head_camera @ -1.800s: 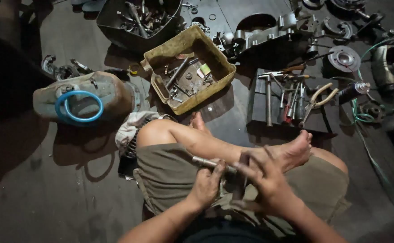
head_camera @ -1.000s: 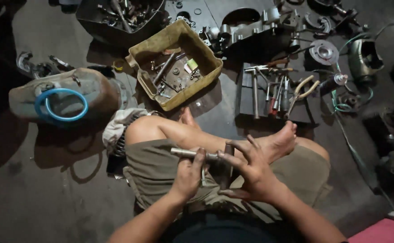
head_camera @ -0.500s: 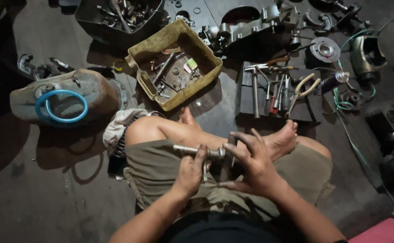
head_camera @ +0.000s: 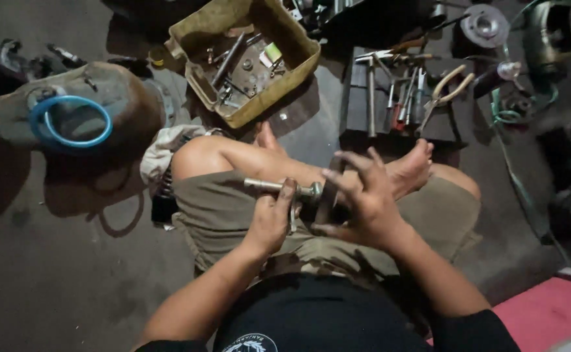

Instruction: Assembling and inspecting a motorcycle gear and shaft assembly while sitting on the floor.

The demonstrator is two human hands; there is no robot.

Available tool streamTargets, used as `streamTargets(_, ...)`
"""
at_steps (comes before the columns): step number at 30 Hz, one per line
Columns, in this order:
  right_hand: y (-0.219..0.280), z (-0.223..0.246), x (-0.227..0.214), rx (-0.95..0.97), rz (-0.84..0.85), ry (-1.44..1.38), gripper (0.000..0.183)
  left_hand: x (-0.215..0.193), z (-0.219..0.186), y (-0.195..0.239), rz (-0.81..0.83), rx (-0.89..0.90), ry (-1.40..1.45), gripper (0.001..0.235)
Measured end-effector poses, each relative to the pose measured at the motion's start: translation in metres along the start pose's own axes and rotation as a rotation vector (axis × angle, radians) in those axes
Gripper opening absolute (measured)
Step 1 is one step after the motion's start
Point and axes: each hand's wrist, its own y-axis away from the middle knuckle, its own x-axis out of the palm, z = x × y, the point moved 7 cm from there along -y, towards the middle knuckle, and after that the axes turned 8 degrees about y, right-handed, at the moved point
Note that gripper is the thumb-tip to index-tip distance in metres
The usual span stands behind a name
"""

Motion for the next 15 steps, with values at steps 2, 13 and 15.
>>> streamTargets(2,0.005,0.007,0.002,-0.044,0.013,0.0,0.088,0.005,-0.003,-0.002,0.014,0.016,0.002,0.056)
streamTargets(13,0.016,-0.005,0.007,0.064,0.154,0.143,0.103,0.005,0.036,-0.004,0.065,-0.05,0.15,0.038)
streamTargets(15,0.022,0.003,0.011,-0.033,0.194,0.075,0.104,0.002,0.038,-0.005,0.021,-0.159,0.088,0.047)
